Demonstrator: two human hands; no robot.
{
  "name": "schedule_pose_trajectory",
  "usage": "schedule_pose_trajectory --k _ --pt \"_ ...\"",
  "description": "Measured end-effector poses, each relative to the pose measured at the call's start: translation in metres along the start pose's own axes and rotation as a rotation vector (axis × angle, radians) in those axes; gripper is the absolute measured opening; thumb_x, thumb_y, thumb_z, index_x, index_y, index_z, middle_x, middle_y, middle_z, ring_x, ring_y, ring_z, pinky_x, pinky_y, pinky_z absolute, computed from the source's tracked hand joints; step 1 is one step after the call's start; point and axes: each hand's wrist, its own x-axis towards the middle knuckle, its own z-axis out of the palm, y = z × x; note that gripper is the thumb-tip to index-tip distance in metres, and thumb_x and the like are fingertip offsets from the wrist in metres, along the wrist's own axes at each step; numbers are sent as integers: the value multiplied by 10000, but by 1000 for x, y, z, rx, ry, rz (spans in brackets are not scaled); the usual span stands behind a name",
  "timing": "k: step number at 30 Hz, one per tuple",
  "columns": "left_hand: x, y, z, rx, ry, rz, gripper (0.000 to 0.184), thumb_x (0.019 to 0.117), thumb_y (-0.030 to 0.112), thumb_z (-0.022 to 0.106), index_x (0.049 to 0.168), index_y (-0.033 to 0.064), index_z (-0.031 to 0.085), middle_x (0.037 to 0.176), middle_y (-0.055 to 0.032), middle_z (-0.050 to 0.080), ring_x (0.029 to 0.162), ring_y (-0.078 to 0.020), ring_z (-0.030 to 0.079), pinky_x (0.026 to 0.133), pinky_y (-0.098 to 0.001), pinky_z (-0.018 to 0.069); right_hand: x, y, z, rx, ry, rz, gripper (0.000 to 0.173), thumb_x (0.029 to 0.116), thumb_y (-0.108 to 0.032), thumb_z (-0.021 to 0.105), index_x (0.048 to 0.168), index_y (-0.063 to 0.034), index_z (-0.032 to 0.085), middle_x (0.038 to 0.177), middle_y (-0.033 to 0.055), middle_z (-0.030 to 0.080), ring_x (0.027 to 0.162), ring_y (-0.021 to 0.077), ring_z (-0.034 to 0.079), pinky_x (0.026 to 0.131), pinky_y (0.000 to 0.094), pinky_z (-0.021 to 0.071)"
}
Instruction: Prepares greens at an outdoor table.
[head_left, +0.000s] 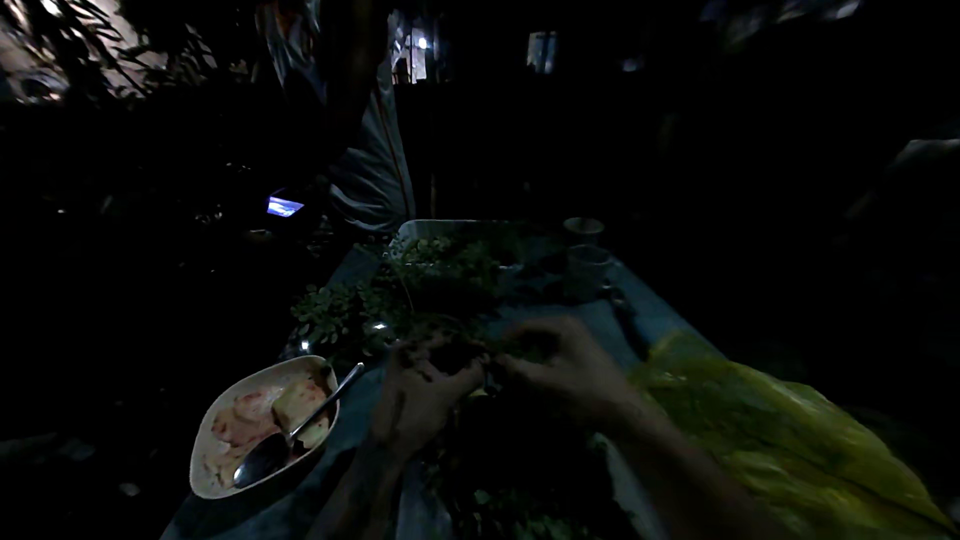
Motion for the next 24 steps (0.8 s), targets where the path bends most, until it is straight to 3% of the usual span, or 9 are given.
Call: schedule_pose_trajectory --k 3,12,17,24 --pt "-3 5 4 -9 41 -7 121 821 123 805 919 153 741 798 46 707 710 -52 673 644 -231 576 1 -3 -1 51 -6 80 66 878 -125 774 940 -111 755 797 14 690 680 104 650 615 262 575" --pt "-3 7 7 20 72 -56 149 822 140 827 944 148 742 783 37 704 664 -60 663 612 -234 569 1 -1 -1 162 -9 89 62 862 -129 784 894 -90 748 774 26 698 663 98 651 616 247 572" --pt "0 4 1 34 133 12 150 825 83 818 946 144 753 829 45 732 743 -44 690 671 -229 588 1 2 -5 258 14 151 73 851 -55 765 914 -40 732 736 66 664 636 134 635 609 264 569" --pt "3 -3 4 -43 134 101 147 821 30 814 934 107 762 820 12 738 718 -74 695 653 -232 595 -3 3 -5 309 56 133 67 834 -33 749 896 -39 724 749 85 673 636 151 645 602 272 574"
